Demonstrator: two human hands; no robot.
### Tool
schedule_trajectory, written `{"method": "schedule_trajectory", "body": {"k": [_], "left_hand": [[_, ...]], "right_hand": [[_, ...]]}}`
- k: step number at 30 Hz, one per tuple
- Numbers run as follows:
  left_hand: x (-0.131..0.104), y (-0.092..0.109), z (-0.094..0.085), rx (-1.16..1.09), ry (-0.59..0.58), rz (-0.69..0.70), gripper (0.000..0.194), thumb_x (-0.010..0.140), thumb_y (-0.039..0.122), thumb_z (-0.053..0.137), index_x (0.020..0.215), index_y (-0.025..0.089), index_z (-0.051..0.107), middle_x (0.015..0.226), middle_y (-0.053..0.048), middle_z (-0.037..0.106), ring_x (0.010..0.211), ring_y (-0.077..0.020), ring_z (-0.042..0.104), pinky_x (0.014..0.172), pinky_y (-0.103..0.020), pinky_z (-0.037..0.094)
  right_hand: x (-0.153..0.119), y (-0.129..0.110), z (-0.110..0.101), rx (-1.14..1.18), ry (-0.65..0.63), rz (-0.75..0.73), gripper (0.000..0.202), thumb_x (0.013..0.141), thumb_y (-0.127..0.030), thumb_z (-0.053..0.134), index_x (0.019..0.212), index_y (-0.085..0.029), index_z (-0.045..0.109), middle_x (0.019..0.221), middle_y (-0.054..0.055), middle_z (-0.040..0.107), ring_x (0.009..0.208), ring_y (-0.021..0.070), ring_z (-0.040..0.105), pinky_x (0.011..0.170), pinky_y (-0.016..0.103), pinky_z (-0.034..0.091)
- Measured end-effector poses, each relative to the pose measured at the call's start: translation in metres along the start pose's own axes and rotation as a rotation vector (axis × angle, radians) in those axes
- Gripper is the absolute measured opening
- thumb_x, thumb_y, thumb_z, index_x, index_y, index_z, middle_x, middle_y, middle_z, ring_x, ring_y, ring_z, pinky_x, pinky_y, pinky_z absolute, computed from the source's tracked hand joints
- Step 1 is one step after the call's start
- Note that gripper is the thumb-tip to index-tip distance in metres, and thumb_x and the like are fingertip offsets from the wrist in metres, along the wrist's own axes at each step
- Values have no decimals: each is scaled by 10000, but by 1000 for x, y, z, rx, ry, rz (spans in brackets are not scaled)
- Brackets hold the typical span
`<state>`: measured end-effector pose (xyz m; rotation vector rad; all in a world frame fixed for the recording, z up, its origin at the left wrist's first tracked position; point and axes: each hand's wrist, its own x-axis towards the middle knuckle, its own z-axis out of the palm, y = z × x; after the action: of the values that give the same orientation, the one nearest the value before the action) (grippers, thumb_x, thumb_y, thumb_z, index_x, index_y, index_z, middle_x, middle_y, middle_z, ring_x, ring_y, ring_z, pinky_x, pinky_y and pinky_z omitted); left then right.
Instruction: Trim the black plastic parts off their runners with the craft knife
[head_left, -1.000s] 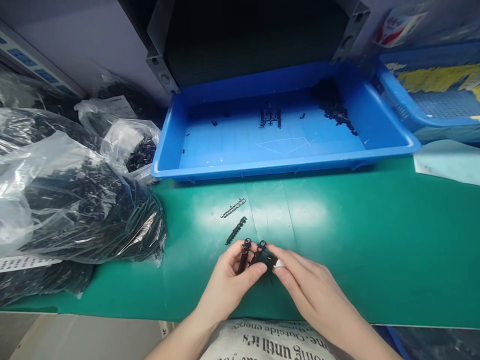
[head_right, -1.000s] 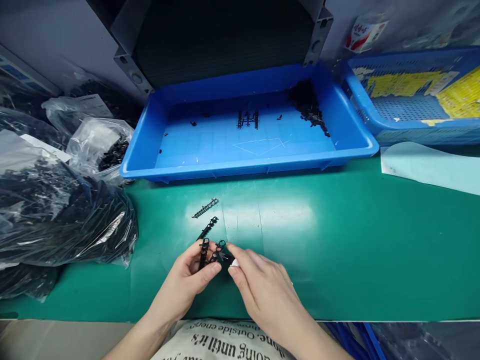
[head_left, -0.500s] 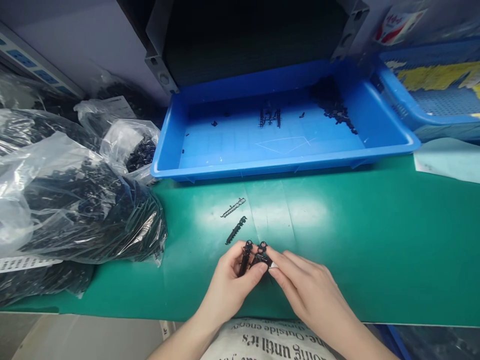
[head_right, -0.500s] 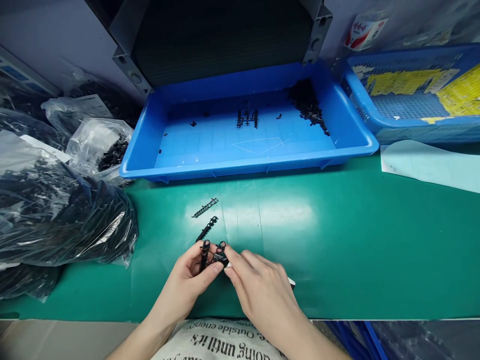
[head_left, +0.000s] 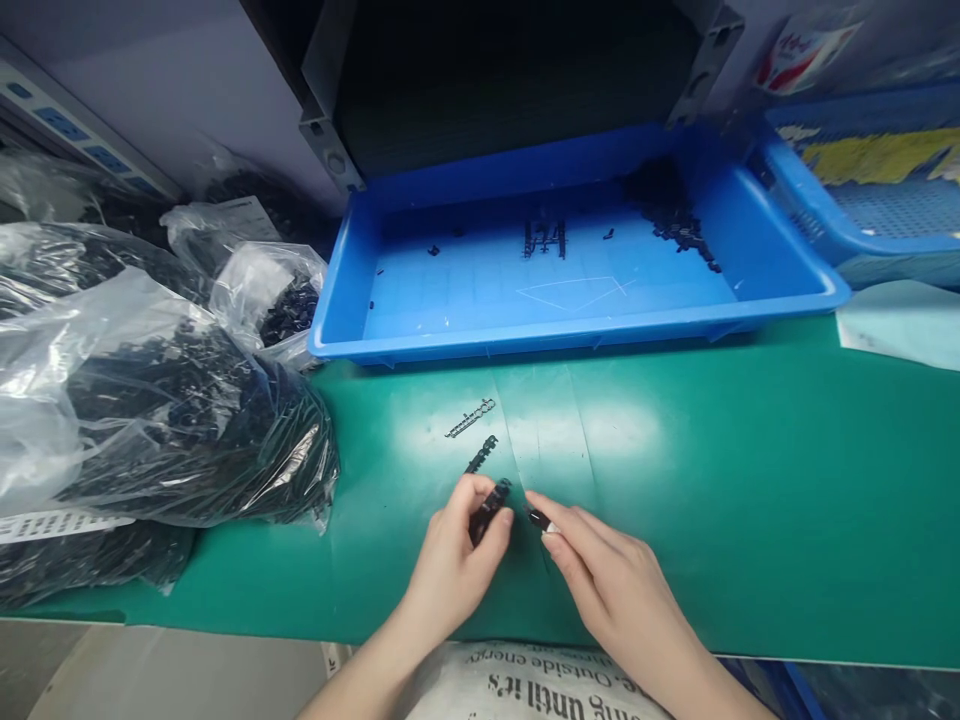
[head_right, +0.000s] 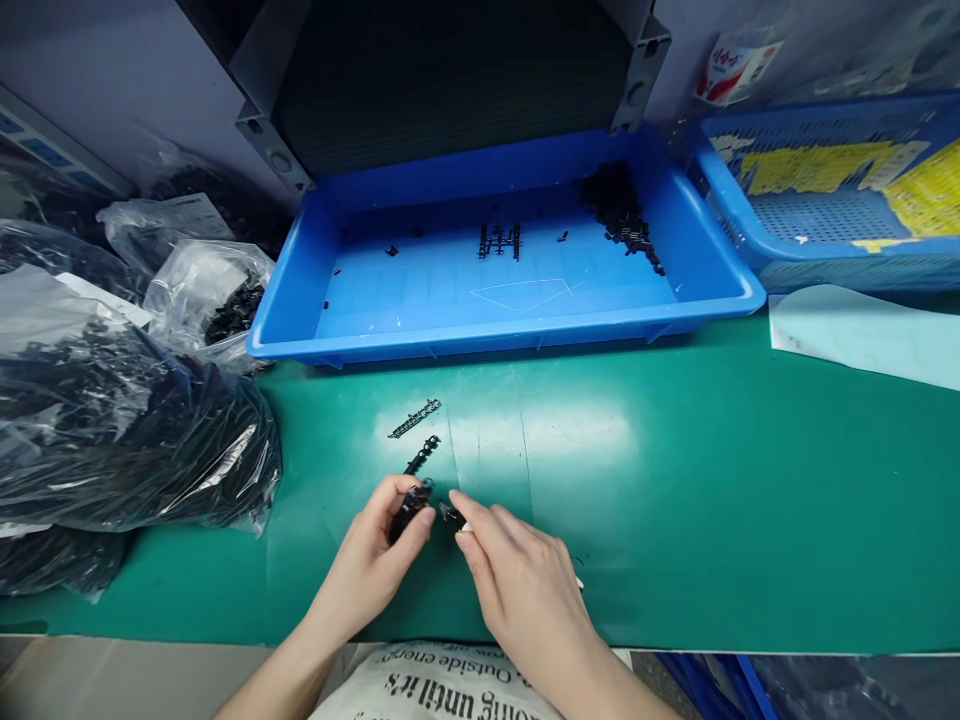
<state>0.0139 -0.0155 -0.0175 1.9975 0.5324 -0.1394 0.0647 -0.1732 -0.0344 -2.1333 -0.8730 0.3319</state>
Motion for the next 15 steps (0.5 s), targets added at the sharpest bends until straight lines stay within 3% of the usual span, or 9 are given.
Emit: {"method": "schedule_trajectory", "body": {"k": [2, 4, 8, 12, 15], "left_hand": [[8, -3, -8, 214, 118, -11, 65, 812, 251, 398, 769, 219, 362, 544, 72, 342, 471, -107, 351, 496, -228, 274], [18, -6, -14, 426, 207, -23, 53, 802, 249, 409, 778, 220, 371, 535, 65, 396, 465, -120, 382, 502, -239, 255], [33, -9, -19, 639, 186, 22, 165, 796, 368, 480, 859, 215, 479, 775, -31, 613, 651, -185, 530, 543, -256, 263], [24, -2, -13, 419, 40, 29, 129, 777, 332, 501, 745, 208, 490, 626, 17, 545, 555, -138, 463, 536, -239, 288], [9, 6, -6, 171, -124, 25, 135, 728, 263, 540, 661, 196, 443, 566, 48, 429, 537, -107, 386, 511, -222, 276]], "right_hand": [[0, 0, -3, 73, -27, 58, 351, 929, -271, 265, 1219, -247, 460, 983, 29, 645, 740, 156, 631, 566, 292, 512], [0, 1, -7, 135, -45, 111, 354, 924, -307, 271, 1212, -245, 466, 999, 29, 646, 745, 158, 631, 581, 297, 517], [2, 3, -10, 220, -127, 235, 403, 890, -413, 320, 1226, -238, 459, 776, 16, 650, 638, 178, 600, 569, 328, 504], [10, 7, -12, 311, -136, 373, 430, 835, -462, 381, 1191, -244, 486, 886, 49, 628, 793, 219, 582, 672, 373, 482], [19, 6, -14, 456, -154, 372, 305, 823, -408, 422, 1033, -222, 543, 729, 5, 549, 666, 159, 520, 604, 291, 434]]}}
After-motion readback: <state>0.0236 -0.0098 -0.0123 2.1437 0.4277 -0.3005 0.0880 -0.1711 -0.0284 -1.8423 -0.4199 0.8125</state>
